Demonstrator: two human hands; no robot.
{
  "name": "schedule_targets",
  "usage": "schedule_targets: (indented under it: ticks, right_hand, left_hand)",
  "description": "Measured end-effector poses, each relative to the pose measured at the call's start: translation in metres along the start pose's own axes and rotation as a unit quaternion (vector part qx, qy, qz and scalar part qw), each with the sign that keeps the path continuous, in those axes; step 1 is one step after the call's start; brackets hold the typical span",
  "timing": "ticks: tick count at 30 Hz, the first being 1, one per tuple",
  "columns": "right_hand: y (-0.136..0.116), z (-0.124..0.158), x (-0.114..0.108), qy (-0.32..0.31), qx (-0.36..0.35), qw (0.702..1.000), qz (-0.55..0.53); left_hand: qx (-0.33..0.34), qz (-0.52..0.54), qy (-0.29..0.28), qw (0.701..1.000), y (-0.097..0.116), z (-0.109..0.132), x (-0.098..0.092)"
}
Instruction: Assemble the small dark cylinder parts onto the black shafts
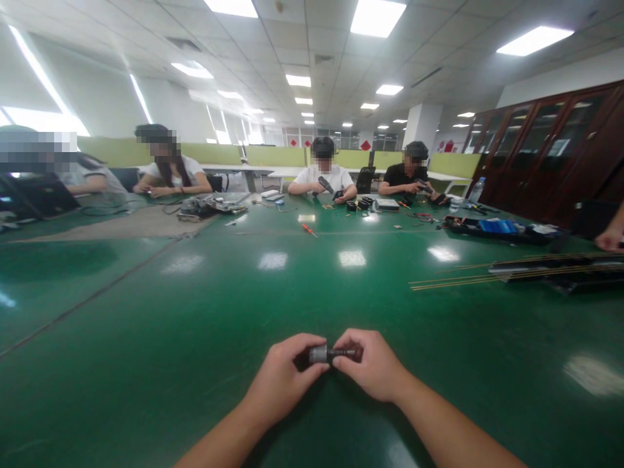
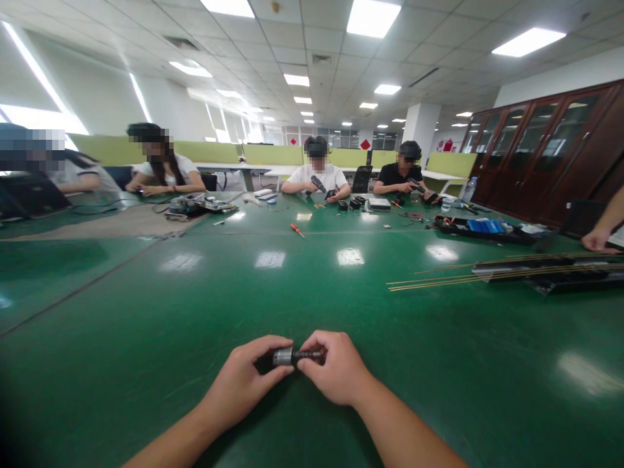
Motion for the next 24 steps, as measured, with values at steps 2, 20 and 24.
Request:
schedule_targets:
  ticks: [2, 20, 24]
  right_hand:
    - [0.0011, 0.0002, 0.0002, -0.001, 0.002, 1.0, 0.001]
    - [-0.0012, -0.0004, -0.0012, 0.004, 0.005, 1.0, 0.008]
    - [-0.0003, -0.0001, -0.0005, 0.0, 0.004, 1.0, 0.006]
  left_hand:
    - [0.001, -0.001, 0.002, 1.0, 0.0004, 0.0005, -0.0003]
    - [0.016, -0.014, 0.009, 1.0, 0.0021, -0.0008, -0.0014]
    - [0.02, -0.016, 0.01, 1.0, 0.0044, -0.0008, -0.0022]
Point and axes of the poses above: each hand's wrist, its own z-axis away from the middle knuckle, its own x-axis out of the palm, y = z × x, the point moved 9 cm from there along -z, towards the middle knuckle, and after that the axes turned 7 degrees about y, right-handed, at the moved point
